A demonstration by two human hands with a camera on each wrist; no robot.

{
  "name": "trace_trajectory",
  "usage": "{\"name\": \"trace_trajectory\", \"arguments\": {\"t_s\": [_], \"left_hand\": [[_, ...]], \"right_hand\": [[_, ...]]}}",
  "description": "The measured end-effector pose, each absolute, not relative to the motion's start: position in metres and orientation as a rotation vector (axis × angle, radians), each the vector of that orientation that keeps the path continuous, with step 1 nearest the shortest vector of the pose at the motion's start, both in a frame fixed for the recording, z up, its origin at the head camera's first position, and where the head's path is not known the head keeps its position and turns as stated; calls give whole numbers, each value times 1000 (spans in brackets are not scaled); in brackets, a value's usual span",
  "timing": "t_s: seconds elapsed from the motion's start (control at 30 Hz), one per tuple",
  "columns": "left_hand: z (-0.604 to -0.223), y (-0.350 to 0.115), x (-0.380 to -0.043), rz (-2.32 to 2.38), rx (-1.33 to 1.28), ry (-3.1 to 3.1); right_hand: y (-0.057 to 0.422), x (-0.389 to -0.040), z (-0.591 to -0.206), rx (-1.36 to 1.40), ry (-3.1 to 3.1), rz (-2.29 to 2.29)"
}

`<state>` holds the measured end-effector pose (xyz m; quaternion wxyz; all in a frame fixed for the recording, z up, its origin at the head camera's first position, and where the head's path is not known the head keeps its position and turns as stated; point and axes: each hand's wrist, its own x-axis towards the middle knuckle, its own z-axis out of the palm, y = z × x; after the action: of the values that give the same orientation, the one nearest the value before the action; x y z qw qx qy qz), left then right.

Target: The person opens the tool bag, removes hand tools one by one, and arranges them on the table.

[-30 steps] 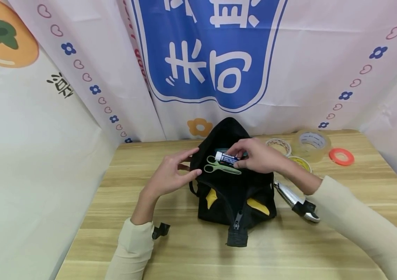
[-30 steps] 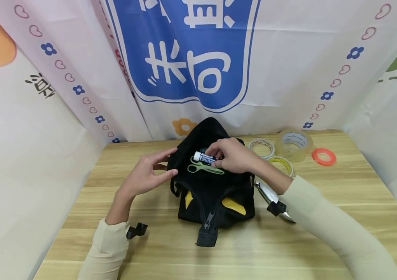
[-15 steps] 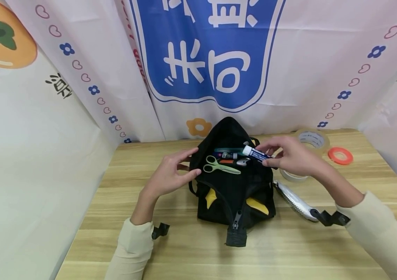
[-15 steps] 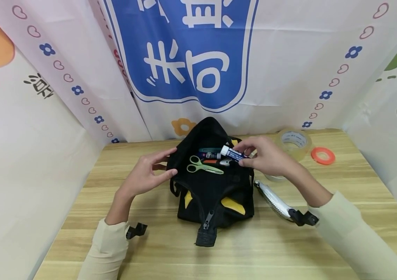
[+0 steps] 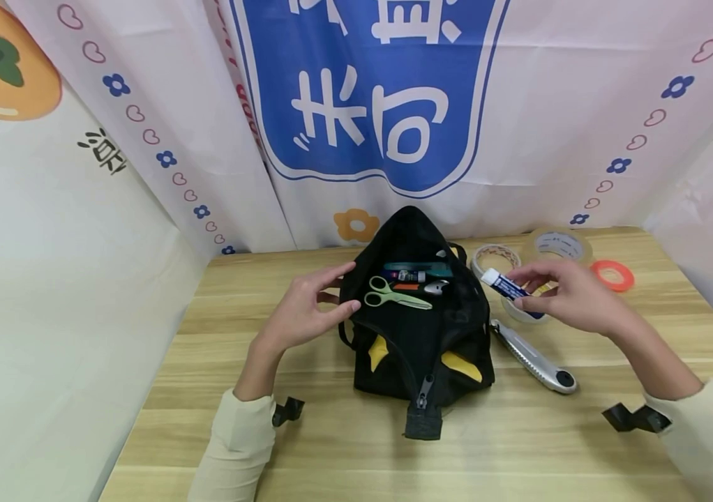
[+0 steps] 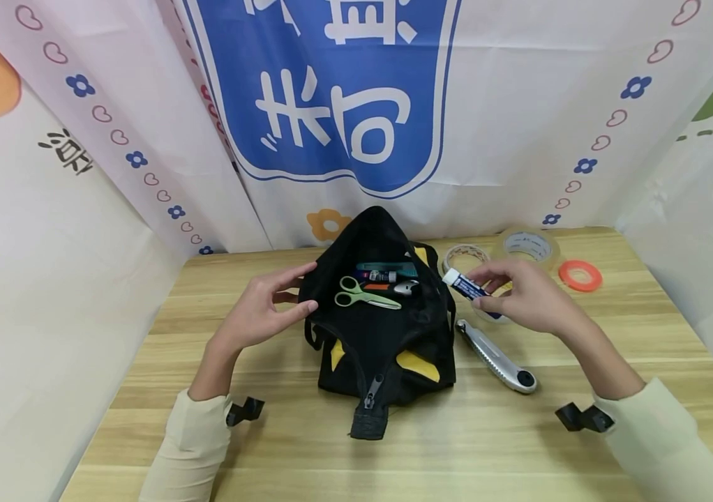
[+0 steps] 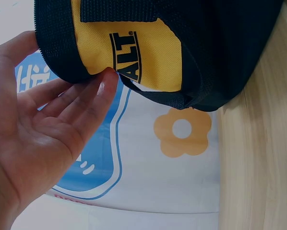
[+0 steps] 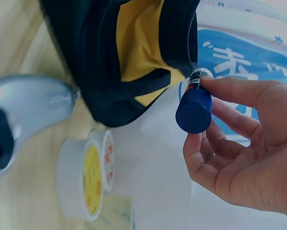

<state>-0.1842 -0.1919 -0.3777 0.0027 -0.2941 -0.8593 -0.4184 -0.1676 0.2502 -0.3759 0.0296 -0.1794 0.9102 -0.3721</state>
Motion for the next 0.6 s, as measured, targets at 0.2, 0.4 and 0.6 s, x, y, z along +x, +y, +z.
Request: {"name": "trace_trajectory", "arguments": {"t_s": [0.2, 0.4, 0.6], "left_hand": [[-378, -192, -184, -1321, -923, -2693], [-378, -192, -184, -1326, -931, -2688], [-378, -192, -184, -1320, -935, -2690]], "right_hand": [[266, -161, -392, -492, 2815, -1104], [280, -157, -414, -424, 2808, -1062], [289, -152, -431, -385, 2788, -998]]}}
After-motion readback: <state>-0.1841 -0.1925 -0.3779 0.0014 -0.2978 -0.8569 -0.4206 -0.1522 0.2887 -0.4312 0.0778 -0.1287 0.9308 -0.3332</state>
